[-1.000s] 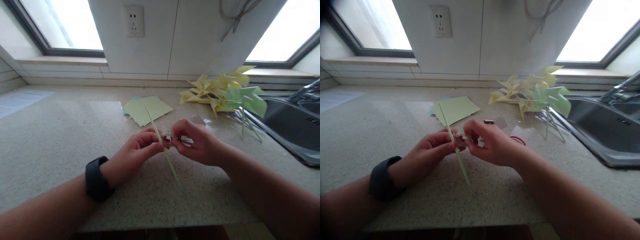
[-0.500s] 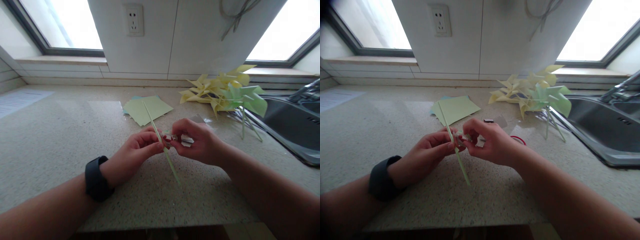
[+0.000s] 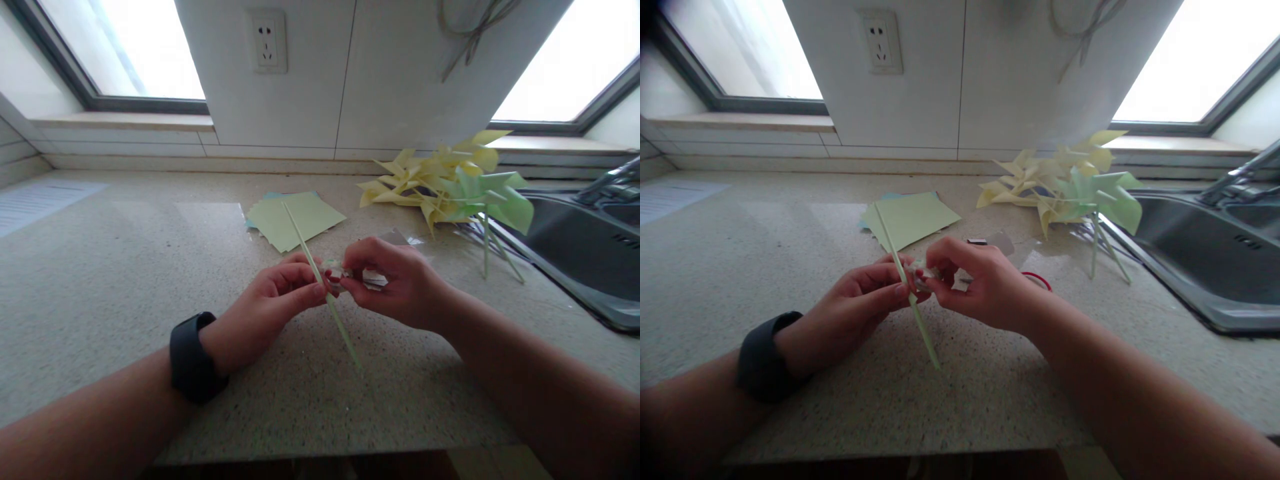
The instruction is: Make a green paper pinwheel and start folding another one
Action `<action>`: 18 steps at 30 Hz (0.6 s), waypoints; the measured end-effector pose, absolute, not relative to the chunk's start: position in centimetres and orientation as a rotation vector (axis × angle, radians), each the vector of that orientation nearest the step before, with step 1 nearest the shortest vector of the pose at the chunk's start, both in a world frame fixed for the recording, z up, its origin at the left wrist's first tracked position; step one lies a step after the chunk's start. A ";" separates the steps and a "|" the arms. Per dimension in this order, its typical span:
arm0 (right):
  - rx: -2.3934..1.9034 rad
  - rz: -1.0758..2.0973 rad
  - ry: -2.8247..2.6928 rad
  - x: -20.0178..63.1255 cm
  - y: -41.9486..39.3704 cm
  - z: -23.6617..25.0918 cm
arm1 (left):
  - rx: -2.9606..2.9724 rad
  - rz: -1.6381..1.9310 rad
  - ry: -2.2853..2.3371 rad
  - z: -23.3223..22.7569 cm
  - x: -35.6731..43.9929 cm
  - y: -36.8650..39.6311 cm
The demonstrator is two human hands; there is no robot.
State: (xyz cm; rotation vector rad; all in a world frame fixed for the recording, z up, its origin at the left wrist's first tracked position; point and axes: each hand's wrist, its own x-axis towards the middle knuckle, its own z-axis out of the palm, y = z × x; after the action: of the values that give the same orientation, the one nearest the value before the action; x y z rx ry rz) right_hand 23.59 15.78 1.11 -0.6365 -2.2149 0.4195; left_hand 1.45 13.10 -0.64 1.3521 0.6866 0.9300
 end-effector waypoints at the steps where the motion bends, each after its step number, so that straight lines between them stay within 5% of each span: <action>1: -0.638 0.412 -2.218 23.6 15.8 1.1 | 1.351 0.937 0.688 -0.6 1.5 13.1; 9: -0.638 0.409 -2.226 23.7 15.8 1.2 | 1.331 0.948 0.682 -0.8 1.6 13.1; 18: -0.511 0.763 -2.314 24.3 15.6 2.4 | 1.267 0.758 0.564 -1.0 1.1 13.5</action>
State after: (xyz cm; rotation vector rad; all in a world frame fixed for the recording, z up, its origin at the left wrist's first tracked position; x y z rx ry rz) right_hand 24.26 15.63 2.43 -0.5110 -2.3140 0.7626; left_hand 1.14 13.53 -0.98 1.2666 0.5645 0.7579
